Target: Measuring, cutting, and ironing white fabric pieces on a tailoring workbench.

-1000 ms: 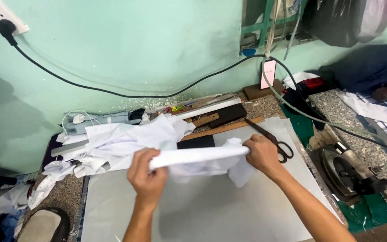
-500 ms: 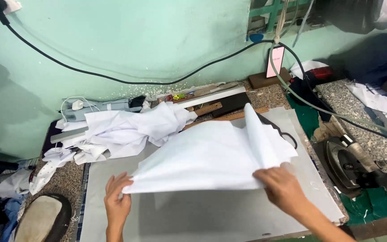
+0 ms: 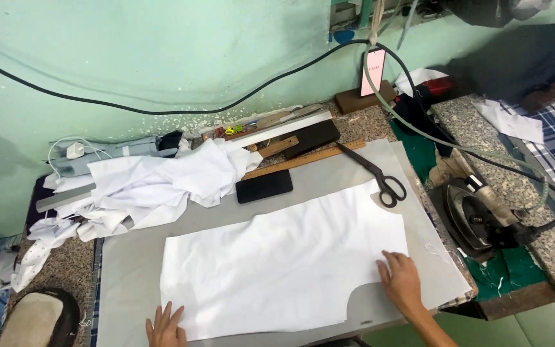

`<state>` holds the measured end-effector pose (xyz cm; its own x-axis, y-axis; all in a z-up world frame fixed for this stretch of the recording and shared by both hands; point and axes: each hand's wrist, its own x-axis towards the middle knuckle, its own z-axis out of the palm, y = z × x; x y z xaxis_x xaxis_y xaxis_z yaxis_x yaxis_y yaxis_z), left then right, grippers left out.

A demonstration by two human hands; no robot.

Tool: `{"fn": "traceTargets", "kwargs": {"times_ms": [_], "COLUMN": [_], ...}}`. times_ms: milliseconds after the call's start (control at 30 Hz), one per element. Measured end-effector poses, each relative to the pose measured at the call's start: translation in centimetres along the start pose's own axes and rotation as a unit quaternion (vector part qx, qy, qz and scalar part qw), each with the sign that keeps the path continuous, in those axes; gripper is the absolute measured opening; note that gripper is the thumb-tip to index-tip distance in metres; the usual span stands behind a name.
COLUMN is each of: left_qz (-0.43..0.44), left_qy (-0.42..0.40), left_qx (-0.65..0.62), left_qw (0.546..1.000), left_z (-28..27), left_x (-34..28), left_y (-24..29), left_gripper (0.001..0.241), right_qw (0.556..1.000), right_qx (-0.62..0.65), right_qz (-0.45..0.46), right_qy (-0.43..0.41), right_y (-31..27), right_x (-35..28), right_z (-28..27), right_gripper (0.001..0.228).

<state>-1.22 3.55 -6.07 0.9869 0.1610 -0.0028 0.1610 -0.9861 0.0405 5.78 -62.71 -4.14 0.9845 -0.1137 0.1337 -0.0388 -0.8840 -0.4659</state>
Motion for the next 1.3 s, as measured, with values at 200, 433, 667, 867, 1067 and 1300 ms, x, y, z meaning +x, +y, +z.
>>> {"fn": "traceTargets", "kwargs": {"times_ms": [200,433,667,867,1067,1300], "left_qz": [0.143,0.216,0.227,-0.038,-0.369,-0.14], "left_qy": [0.164,0.037,0.04,-0.218,0.003,0.261], "left_qx": [-0.128,-0.221,-0.331,-0.387,-0.819,-0.763], "left_qw": [0.968,0.95,0.915,0.895,0.44,0.574], "left_z": [-1.3,-2.3,-2.5,-8.1,-0.1,-20.8], "left_x": [1.0,0.4,-0.7,1.1,10.1,25.2], "left_y": [11.0,20.9,27.0,32.3,18.4,2.4], "left_gripper": [0.041,0.037,0.033,0.081,0.04,0.044], "right_qw": [0.975,0.974,0.979,0.855,0.881,1.0], "right_qx": [-0.181,-0.168,-0.003,0.36,0.32,-0.006], "right_qz": [0.111,0.014,-0.013,-0.372,-0.337,-0.003], "right_qy": [0.065,0.153,0.204,-0.03,-0.086,0.009], "right_y": [0.6,0.3,-4.9,-22.4,-16.4,-1.4], "right_x": [0.6,0.9,2.4,0.0,0.0,0.1], "right_z": [2.1,1.9,0.9,-5.7,-4.2,-1.3], "right_gripper": [0.045,0.013,0.008,0.021,0.043,0.051]}}
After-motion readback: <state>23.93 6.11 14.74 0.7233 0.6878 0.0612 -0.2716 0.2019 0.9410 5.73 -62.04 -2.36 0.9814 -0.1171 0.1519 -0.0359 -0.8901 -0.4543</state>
